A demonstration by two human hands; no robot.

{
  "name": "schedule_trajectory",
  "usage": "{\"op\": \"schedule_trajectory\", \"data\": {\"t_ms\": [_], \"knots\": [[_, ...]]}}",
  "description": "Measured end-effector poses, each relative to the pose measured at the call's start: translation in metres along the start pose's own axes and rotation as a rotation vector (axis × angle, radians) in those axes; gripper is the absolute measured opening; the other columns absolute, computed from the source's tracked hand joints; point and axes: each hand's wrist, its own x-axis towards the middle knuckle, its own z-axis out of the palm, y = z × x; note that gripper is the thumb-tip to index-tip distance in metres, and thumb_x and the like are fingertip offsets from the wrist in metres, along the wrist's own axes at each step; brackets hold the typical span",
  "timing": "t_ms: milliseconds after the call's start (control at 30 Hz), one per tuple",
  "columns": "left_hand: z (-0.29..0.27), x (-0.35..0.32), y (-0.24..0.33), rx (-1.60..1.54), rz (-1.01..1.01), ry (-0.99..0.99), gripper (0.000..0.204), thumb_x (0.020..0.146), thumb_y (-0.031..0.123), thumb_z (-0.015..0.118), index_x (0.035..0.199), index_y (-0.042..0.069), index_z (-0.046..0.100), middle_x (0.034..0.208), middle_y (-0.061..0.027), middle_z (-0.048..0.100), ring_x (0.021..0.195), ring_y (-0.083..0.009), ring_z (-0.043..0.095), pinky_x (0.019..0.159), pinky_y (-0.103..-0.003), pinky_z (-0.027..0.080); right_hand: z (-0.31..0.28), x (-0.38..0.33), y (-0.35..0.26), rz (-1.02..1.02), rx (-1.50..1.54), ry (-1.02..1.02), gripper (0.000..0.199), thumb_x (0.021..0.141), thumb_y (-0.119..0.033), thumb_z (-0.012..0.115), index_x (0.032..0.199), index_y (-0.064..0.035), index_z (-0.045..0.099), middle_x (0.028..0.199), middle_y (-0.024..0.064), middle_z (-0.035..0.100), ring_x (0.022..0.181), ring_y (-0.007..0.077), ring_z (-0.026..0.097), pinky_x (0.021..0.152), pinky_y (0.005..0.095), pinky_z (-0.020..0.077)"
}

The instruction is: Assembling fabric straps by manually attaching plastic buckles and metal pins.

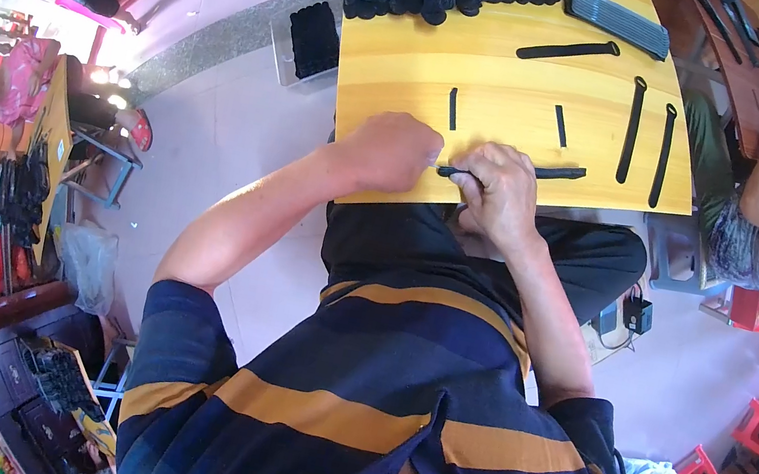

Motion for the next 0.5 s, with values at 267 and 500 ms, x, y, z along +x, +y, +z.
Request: {"op": "schedule_trajectory", "data": {"t_ms": [267,500], "knots": [[-0.002,-0.003,0.009,0.002,-0.056,-0.04,0.011,0.09,0.014,0.059,0.087,0.009,0.068,0.084,-0.0184,0.07,0.083,-0.0428,0.068,0.072,-0.055,0.052,-0.001,0.003,-0.001,-0.004,0.018,-0.003,0.012,0.076,-0.012,0.079,0.086,-0.0104,0.072,0.086,0.0045,0.067,0.09,0.0278,0.067,0.083,0.0415,0.0496],[-0.005,0.011,0.008,0.07,-0.002,-0.066,0.011,0.089,0.014,0.06,0.087,0.009,0.07,0.085,-0.0192,0.071,0.085,-0.0423,0.069,0.072,-0.054,0.054,-0.002,0.005,-0.003,0.009,0.043,-0.016,0.009,0.078,-0.011,0.077,0.085,-0.0094,0.071,0.083,0.0057,0.066,0.085,0.0289,0.066,0.079,0.0424,0.0501]]}}
